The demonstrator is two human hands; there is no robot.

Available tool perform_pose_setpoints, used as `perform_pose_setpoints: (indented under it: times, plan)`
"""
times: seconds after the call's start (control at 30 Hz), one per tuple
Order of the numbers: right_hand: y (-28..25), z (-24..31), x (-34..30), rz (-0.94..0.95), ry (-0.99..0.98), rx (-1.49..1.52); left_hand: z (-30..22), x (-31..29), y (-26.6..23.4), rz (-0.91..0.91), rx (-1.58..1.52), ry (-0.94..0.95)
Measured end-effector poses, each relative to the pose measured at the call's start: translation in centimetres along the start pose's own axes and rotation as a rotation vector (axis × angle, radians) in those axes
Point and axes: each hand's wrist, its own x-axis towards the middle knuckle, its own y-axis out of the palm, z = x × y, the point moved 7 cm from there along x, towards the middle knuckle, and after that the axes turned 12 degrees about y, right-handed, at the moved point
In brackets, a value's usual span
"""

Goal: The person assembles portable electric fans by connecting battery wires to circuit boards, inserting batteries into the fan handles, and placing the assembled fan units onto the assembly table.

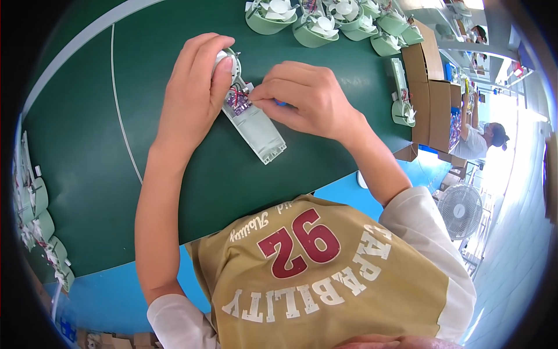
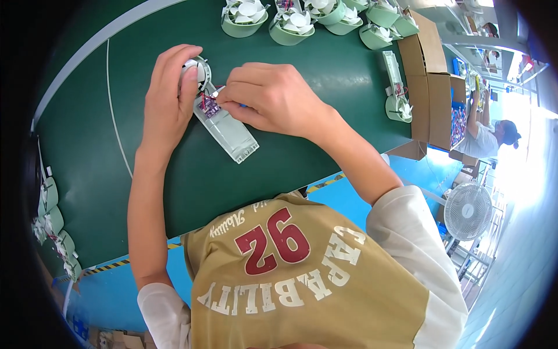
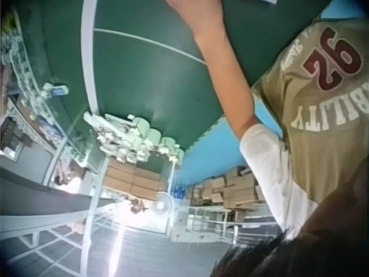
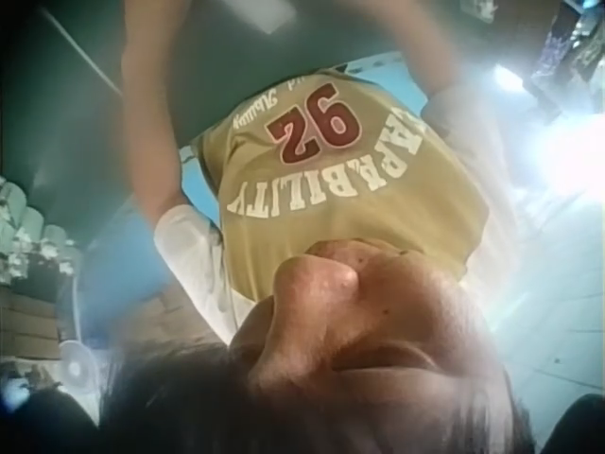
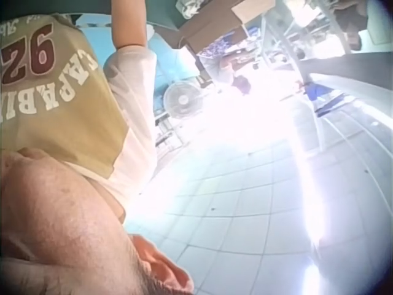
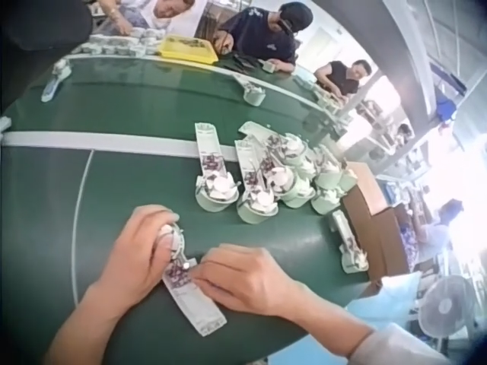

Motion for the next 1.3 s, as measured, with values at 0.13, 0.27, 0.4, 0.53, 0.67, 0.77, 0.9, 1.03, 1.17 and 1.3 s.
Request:
perform_pose_setpoints:
  times: [0.13,0.27,0.4,0.53,0.67,0.77,0.9,1.03,1.17,1.3]
  plan:
    - [0.0,0.3,-0.1,-0.002,-0.055,-0.031,0.0,0.0,0.0,-0.006,-0.007,0.006]
    - [0.1,0.3,-0.2,-0.016,-0.082,-0.041,-0.1,-0.1,0.0,-0.008,0.012,0.018]
    - [0.0,0.9,-0.2,-0.019,-0.124,-0.070,0.0,-0.1,0.1,-0.001,0.021,0.043]
    - [0.0,1.6,-0.5,0.009,-0.226,-0.164,-0.7,0.2,0.2,-0.008,0.051,0.101]
    - [0.2,1.9,-0.6,0.030,-0.291,-0.211,-0.7,0.2,0.2,-0.014,0.068,0.116]
    - [0.6,2.8,-1.2,-0.001,-0.257,-0.291,-0.6,0.0,0.1,-0.003,0.067,0.122]
    - [1.4,3.5,-2.5,-0.039,-0.136,-0.420,-0.8,0.1,0.1,-0.023,0.083,0.143]
    - [2.0,4.2,-2.8,-0.008,-0.090,-0.559,-1.2,0.2,0.0,-0.042,0.076,0.150]
    - [2.1,4.9,-3.1,0.024,-0.077,-0.606,-1.2,0.3,0.0,-0.035,0.075,0.168]
    - [0.9,4.0,-3.6,0.114,0.237,-0.154,-1.2,0.0,0.0,-0.025,0.055,0.149]
